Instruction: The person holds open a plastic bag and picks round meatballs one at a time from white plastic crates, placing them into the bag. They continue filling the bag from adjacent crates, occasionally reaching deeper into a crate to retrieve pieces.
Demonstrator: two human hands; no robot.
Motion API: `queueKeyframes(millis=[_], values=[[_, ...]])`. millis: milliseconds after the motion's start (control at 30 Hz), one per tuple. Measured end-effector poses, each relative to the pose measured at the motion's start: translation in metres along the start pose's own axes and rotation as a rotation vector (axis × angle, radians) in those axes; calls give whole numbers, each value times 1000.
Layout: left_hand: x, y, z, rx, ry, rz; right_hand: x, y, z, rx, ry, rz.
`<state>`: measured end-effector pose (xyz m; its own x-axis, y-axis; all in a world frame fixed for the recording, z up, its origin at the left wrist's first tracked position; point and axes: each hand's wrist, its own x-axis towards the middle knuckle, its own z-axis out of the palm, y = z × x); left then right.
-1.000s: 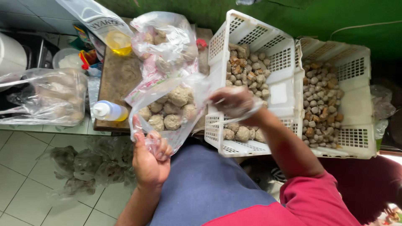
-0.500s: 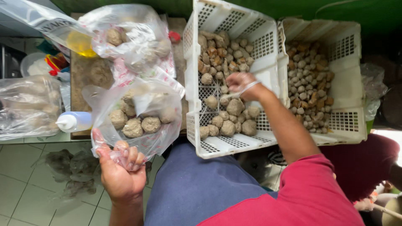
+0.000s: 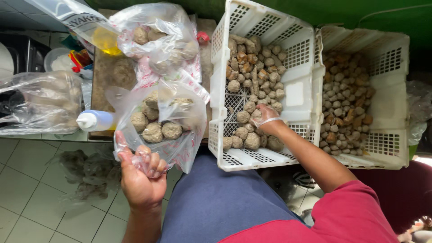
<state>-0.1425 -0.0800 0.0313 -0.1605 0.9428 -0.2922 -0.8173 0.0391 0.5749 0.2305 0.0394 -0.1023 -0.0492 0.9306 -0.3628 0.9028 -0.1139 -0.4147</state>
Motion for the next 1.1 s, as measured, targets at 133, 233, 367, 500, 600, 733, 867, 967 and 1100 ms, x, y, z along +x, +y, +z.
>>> queueKeyframes(millis=[133,233,367,500,600,733,867,967,1100], values=[[2,0,-2,-49,-55,-27,-1,-4,-10,272,-18,87],[5,3,-5,-74,-72,-24,-12,-24,-42,1152,-283,304],[5,7,-7,-107,-85,-51,-44,-86,-96,1579,-588,-353],[3,9,-6,-72,-98,-51,-53,-187,-80,1306,-830,-551],[0,11,-6,-32,-100,-58,-40,-247,-33,882,-806,-449],[-2,13,-4,-20,-119,-71,-19,-280,11,390,-312,-520],[-3,15,-2,-5,-117,-68,-31,-262,-6,363,-120,-866],[-2,16,-2,-3,-71,-68,-47,-206,-59,529,-468,-999],[-3,16,0,-9,-47,-45,-3,-111,-124,1003,-344,-862]])
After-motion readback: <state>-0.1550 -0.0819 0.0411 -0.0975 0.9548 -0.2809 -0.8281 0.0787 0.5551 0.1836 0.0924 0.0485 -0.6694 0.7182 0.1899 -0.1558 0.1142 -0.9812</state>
